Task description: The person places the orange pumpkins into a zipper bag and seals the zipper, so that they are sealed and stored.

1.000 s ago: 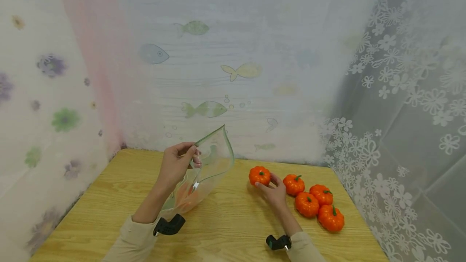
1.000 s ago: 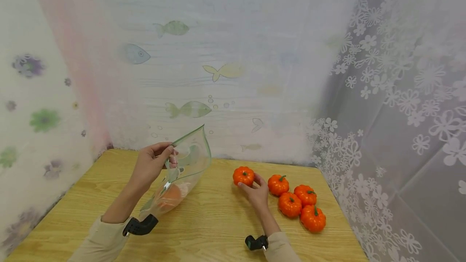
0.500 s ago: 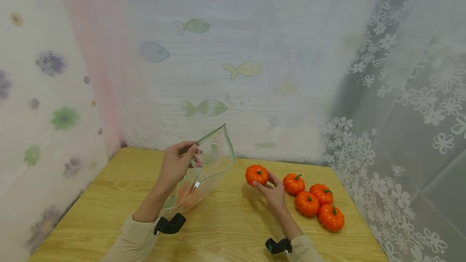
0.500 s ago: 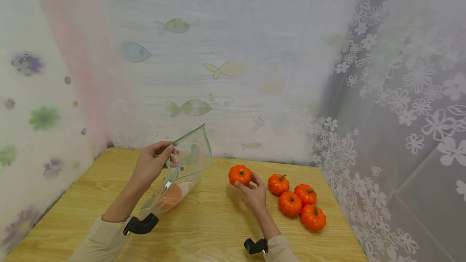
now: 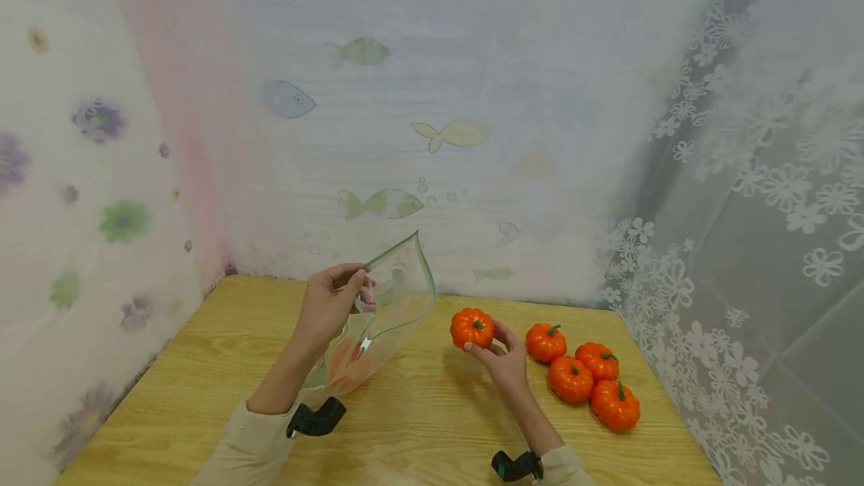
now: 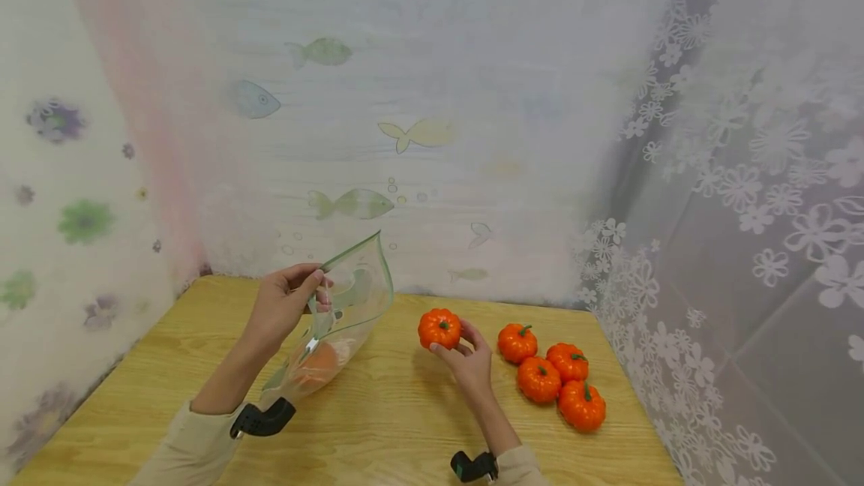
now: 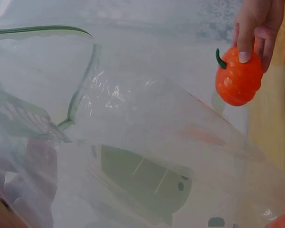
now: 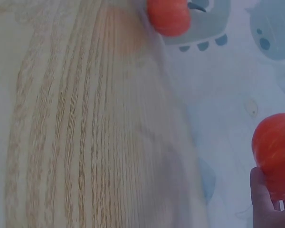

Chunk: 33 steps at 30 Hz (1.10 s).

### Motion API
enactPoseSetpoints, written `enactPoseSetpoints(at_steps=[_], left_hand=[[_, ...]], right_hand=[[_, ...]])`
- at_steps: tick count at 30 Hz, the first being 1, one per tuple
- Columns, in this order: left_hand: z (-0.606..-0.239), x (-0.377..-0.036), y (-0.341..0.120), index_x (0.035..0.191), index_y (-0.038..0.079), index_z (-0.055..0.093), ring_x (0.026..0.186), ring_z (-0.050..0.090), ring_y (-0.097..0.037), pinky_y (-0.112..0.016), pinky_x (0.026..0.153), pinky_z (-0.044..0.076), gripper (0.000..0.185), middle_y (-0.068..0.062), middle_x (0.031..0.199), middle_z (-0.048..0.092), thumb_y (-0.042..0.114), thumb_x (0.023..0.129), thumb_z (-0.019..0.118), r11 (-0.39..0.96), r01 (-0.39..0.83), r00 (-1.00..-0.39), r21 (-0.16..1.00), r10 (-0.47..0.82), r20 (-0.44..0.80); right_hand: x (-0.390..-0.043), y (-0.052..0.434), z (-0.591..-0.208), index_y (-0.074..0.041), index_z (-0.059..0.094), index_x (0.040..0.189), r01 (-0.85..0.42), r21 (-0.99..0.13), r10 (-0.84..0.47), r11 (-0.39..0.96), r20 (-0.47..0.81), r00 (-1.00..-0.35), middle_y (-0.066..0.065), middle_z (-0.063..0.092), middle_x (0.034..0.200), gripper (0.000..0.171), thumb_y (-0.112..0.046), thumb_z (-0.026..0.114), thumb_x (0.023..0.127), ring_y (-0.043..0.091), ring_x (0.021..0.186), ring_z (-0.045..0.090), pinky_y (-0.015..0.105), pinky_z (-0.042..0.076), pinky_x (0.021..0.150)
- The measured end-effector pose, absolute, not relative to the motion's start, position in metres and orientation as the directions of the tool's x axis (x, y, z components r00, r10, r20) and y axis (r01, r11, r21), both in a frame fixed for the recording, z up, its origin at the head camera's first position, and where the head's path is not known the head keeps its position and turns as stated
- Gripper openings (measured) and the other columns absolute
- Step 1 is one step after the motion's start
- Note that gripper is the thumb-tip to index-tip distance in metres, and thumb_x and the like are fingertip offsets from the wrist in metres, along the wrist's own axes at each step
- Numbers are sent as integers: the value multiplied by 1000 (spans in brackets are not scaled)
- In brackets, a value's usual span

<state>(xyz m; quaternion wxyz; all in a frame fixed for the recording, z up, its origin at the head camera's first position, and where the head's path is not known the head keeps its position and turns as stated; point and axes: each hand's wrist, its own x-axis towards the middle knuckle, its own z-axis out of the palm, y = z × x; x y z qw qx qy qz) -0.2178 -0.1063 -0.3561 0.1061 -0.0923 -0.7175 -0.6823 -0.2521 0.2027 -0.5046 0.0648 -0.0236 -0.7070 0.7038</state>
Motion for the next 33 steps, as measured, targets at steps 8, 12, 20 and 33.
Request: enactPoseSetpoints(at_steps=[8, 12, 20, 33], left_hand=[[-357, -217, -105, 128, -5, 63, 65, 69, -11, -26, 65, 60, 29, -13, 98, 69, 13, 108, 52, 53, 268, -963, 962, -21, 270], [-357, -216, -104, 128, -6, 63, 65, 68, -11, -26, 66, 61, 29, -13, 98, 69, 12, 108, 52, 30, 273, -962, 962, -17, 273], [-359, -215, -103, 127, -6, 63, 65, 68, -10, -24, 64, 60, 28, -11, 96, 69, 11, 108, 52, 23, 275, -961, 961, -23, 276], [-358, -213, -104, 129, -6, 62, 65, 68, -10, -23, 63, 58, 30, -14, 99, 68, 12, 108, 52, 24, 274, -961, 961, -24, 275]], right_hand=[[-245, 200, -503, -2, 46, 148, -102, -994, 123, -35, 97, -988, 17, 46, 139, 72, -4, 82, 85, 18, 106, 63, 22, 58, 83], [-243, 199, -502, -3, 47, 147, -107, -993, 127, -45, 101, -987, 17, 47, 139, 71, -2, 81, 84, 19, 106, 61, 22, 58, 82], [-237, 196, -495, -2, 46, 148, -115, -992, 132, -47, 108, -985, 19, 49, 143, 73, 0, 81, 84, 17, 107, 60, 21, 58, 85], [-229, 194, -484, -4, 48, 144, -156, -988, 98, -9, 154, -983, 18, 51, 138, 73, 3, 84, 80, 15, 105, 61, 21, 58, 83]])
